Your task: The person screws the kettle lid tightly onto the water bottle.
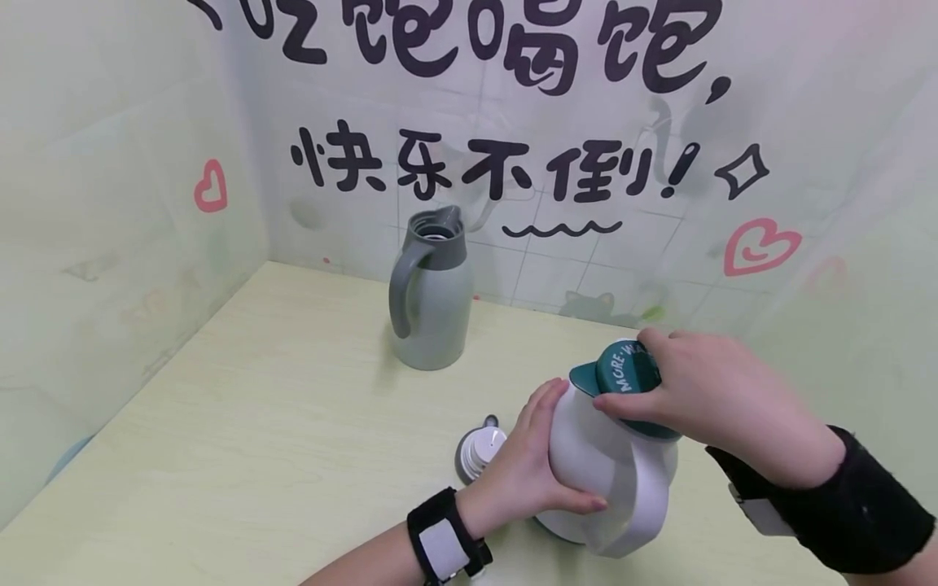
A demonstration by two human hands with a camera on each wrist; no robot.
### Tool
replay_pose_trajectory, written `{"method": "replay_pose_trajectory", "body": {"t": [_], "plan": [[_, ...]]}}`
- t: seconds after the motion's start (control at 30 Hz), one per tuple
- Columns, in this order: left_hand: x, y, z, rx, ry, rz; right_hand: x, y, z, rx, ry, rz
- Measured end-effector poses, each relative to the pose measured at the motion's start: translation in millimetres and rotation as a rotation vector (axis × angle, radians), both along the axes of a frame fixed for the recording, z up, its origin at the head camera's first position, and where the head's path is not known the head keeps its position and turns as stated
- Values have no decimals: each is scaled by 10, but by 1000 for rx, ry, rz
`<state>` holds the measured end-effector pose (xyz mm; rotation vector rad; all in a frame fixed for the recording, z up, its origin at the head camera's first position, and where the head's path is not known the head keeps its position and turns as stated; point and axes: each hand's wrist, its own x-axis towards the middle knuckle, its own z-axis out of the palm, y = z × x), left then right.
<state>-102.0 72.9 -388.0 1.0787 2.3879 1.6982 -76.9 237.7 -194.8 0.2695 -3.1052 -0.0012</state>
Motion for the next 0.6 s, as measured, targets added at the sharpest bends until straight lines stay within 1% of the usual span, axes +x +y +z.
{"method": "replay_pose_trajectory", "body": {"t": [0.1,0.23,0.33,0.47,0.53,0.6], "plan": [[-5,2,-2,-1,5,3,16,-47,2,-5,15,-41],[-8,8,-5,9,19,3,17,-105,-4,-24,41,-72],[-9,9,-2,11,17,0,8,-131,-19,-24,66,-73],[-9,5,6,8,-10,-10,3,-134,-32,9,88,-61],[-7,2,9,8,-19,-12,-2,-121,-27,18,67,-64],[-5,1,8,12,-15,-12,-17,-82,-12,23,15,-74]]}}
